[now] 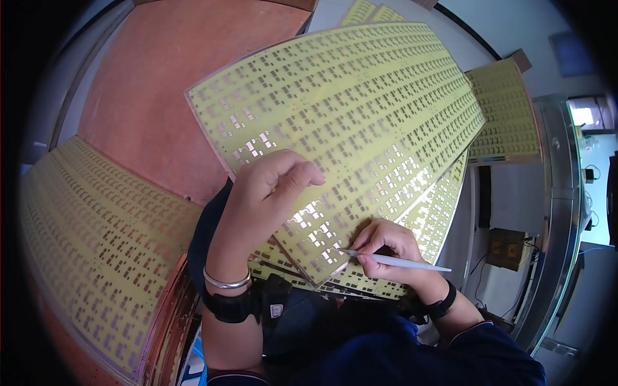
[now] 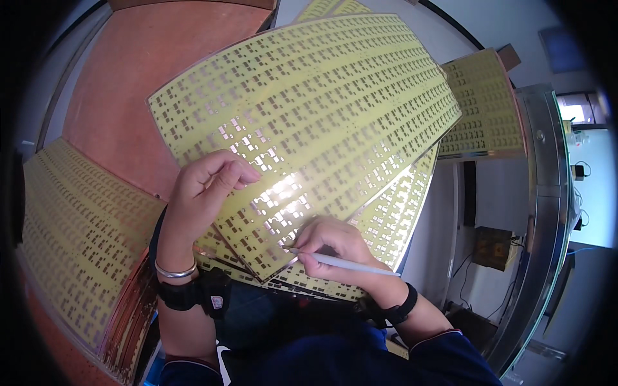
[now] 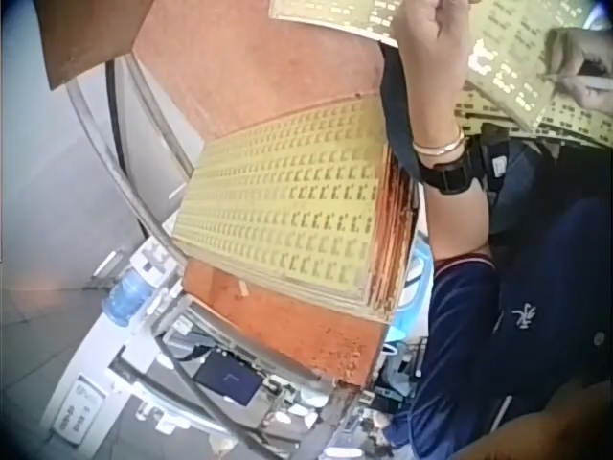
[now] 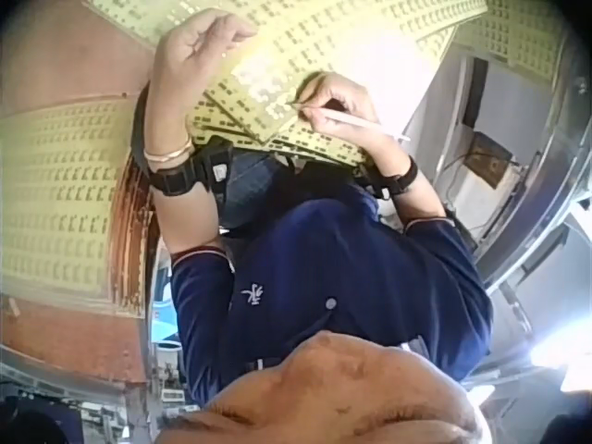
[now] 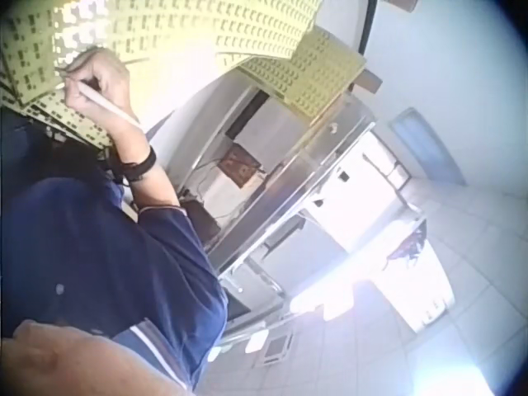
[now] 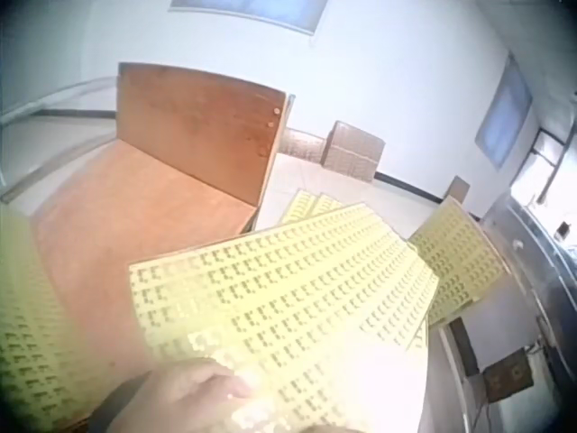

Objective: Marking individual components on large printed circuit board panels with a pen.

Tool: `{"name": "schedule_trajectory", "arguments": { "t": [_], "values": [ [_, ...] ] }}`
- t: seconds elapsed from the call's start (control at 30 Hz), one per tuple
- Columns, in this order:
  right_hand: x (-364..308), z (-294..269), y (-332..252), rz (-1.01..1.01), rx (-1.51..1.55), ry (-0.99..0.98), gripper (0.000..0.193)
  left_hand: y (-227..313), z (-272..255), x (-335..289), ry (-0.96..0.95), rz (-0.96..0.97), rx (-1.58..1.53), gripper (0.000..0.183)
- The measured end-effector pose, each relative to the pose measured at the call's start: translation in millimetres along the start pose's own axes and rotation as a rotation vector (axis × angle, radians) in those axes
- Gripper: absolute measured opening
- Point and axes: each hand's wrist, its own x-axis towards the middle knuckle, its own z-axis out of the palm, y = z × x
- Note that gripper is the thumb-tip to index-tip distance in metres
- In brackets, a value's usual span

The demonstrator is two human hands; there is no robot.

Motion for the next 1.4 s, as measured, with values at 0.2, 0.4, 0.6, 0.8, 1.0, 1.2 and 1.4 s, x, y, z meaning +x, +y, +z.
{"name": "schedule_trajectory", "arguments": {
  "t": [0.2, 0.4, 0.6, 0.8, 1.0, 1.2, 1.4],
  "values": [
    [1.4, -1.2, 0.1, -0.035, -0.034, -0.009, 0.013, -0.2, -0.4, 0.9, -0.009, 0.001, 0.003, 0.026],
    [-0.1, 1.0, 1.8, -0.025, -0.001, 0.034, 0.013, 0.6, 0.3, 1.0, -0.001, 0.003, 0.010, 0.026],
    [0.4, -1.1, 0.5, -0.013, -0.004, 0.014, 0.016, 4.1, -4.8, 0.7, -0.056, -0.022, 0.059, 0.027],
    [-0.4, -1.4, 0.3, -0.006, 0.036, -0.008, 0.012, 3.4, -7.2, 0.1, -0.115, -0.036, 0.104, 0.028],
    [0.6, -2.5, -0.8, -0.017, -0.014, -0.021, 0.012, 2.9, -6.0, 0.8, -0.111, -0.035, 0.109, 0.028],
    [1.6, -1.3, -0.2, -0.027, -0.012, -0.011, 0.012, 1.5, 0.0, 0.2, 0.003, 0.000, 0.012, 0.026],
    [-0.5, -0.5, 4.5, -0.048, -0.012, 0.023, 0.018, 0.3, 0.9, 0.2, 0.004, -0.007, -0.008, 0.026]
  ]
}}
